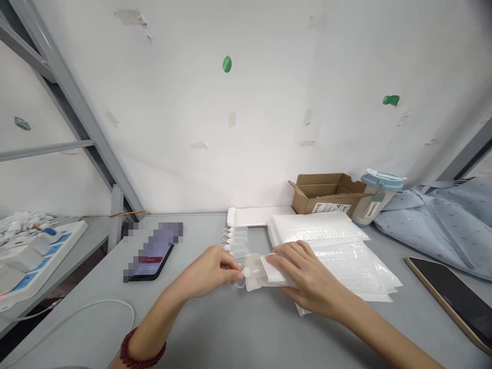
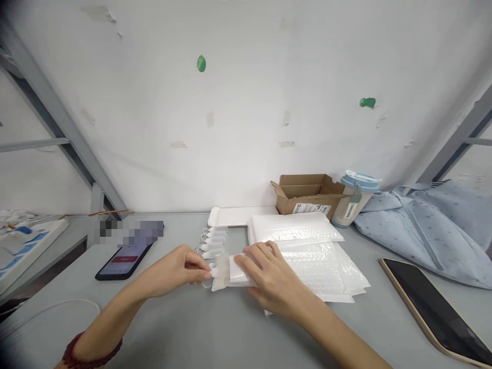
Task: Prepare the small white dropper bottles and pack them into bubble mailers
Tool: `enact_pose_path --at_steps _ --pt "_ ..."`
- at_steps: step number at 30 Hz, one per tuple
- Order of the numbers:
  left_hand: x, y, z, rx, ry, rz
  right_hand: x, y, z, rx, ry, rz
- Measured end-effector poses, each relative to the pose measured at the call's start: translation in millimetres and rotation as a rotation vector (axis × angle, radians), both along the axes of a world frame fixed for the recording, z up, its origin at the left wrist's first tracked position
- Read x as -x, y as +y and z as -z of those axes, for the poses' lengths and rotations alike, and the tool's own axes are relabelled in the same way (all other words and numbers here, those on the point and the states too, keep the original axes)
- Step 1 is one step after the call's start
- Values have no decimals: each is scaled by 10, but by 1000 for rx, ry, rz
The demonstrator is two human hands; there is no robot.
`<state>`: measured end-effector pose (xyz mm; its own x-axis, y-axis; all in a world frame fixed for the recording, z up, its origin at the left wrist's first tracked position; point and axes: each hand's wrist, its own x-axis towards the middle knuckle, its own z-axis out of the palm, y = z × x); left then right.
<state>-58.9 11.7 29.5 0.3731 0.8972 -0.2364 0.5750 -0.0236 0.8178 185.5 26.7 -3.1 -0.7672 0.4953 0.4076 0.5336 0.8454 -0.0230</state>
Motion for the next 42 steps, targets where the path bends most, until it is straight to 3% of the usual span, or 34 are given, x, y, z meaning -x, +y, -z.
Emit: enact_pose_path --at_steps 6,11,20,30,37,39,42 --pt "-293 -72 219 -89 -79 59 62 -40 59 10 -21 -24" --pt "-433 -117 314 -67 -166 -20 56 -32 84 16 -22 -21" --pt "-553 -153 335 -92 -375 -179 5 29 78 -54 62 -20" --pt "-556 -176 303 -124 -284 -94 10 17 34 -32 56 -12" --pt "-394 -47 247 -227 -239 -397 -4 10 3 -70 161 -38" --pt "-391 -44 251 -185 -288 -346 1 -5 -5 -85 196 -46" --pt "-456 -85 271 12 -424 -110 25 -43 -13 -84 200 -72"
